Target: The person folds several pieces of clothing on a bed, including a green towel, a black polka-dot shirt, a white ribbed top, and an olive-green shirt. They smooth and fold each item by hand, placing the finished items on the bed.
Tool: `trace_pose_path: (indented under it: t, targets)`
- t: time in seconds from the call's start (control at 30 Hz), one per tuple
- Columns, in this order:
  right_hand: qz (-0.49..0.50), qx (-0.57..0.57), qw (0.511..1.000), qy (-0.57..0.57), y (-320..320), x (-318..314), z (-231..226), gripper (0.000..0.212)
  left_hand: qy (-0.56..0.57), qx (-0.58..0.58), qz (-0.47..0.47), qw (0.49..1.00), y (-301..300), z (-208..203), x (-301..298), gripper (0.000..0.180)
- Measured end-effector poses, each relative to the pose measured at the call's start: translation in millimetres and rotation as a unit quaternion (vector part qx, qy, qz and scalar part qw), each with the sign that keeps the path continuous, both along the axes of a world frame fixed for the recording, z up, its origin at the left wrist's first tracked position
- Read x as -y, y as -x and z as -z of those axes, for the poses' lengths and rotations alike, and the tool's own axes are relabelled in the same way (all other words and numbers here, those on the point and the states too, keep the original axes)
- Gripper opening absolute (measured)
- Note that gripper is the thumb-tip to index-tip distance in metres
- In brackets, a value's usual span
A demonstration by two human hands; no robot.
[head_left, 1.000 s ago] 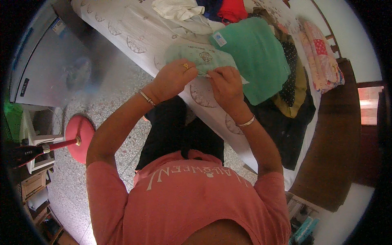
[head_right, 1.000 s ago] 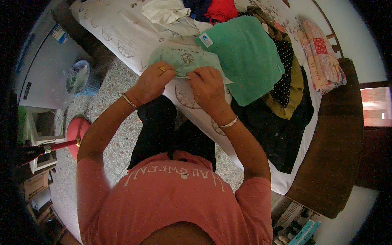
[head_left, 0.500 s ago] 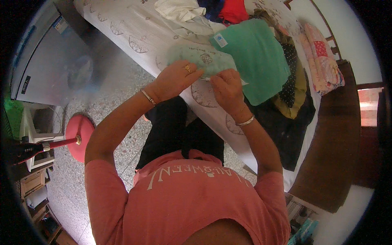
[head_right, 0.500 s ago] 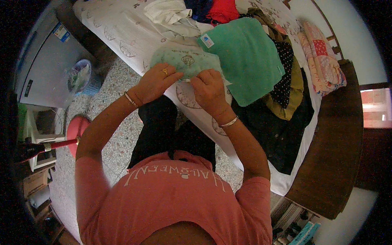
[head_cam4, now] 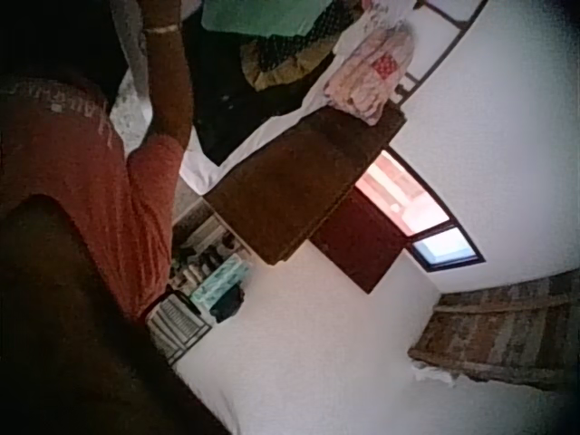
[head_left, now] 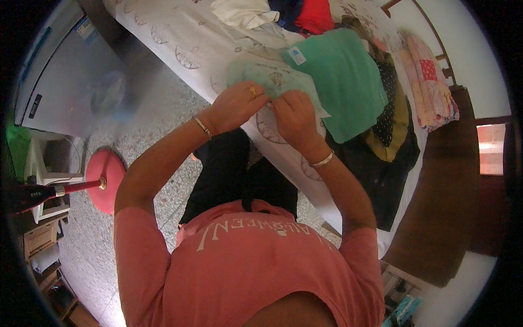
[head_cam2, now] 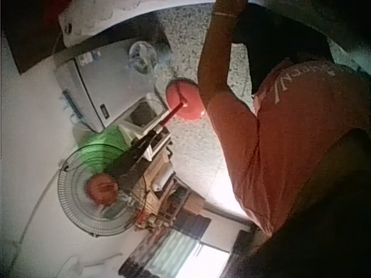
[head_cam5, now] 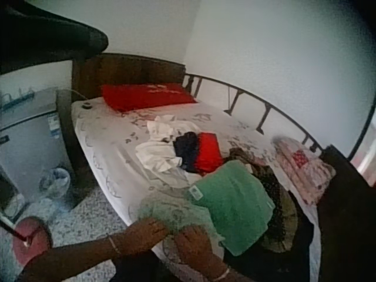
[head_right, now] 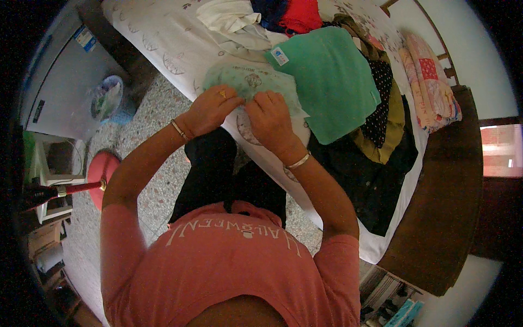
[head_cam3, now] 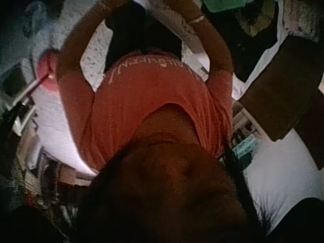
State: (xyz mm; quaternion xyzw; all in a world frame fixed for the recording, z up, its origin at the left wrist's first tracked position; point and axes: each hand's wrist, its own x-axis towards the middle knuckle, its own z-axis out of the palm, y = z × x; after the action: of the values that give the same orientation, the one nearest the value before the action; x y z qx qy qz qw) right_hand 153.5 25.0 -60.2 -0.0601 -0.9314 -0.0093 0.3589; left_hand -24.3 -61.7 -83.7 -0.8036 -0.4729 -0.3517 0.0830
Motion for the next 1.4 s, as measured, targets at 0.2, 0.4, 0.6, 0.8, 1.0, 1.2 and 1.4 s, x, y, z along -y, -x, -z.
trace_pose_path:
  t: [0.2, 0.4, 0.6, 0.8, 1.0, 1.2, 1.4]
  targets:
    - [0.008, 0.012, 1.0, 0.024, -7.8, 0.9, -11.8, 0.008, 0.009, -0.004, 0.005, 1.0, 1.0, -4.1, 0.7, 0.03]
    - [0.008, 0.033, 0.999, 0.041, -15.0, -2.1, -7.3, 0.009, -0.007, -0.04, -0.003, 0.999, -4.9, -9.9, 4.4, 0.03]
    - [0.005, 0.018, 0.999, 0.05, -14.9, 0.5, -6.9, 0.011, -0.062, -0.027, -0.038, 0.997, -19.7, -4.2, 1.3, 0.026]
    - [0.008, 0.027, 0.998, 0.054, -16.0, 2.0, -6.3, 0.012, -0.06, -0.065, -0.045, 0.995, -19.0, -3.0, 3.7, 0.023]
    - [0.007, 0.056, 0.996, 0.074, -20.0, 5.4, -7.1, 0.014, -0.046, -0.072, -0.031, 0.996, -2.2, -1.9, 16.0, 0.021]
    - [-0.049, 0.083, 0.986, 0.137, -11.3, -0.3, -13.2, 0.005, -0.044, -0.081, -0.011, 0.996, -3.7, 20.9, 28.4, 0.021]
    - [-0.025, 0.057, 0.987, 0.149, 80.5, -38.4, -27.5, 0.019, -0.054, -0.088, -0.004, 0.995, -1.4, 32.3, 29.3, 0.023]
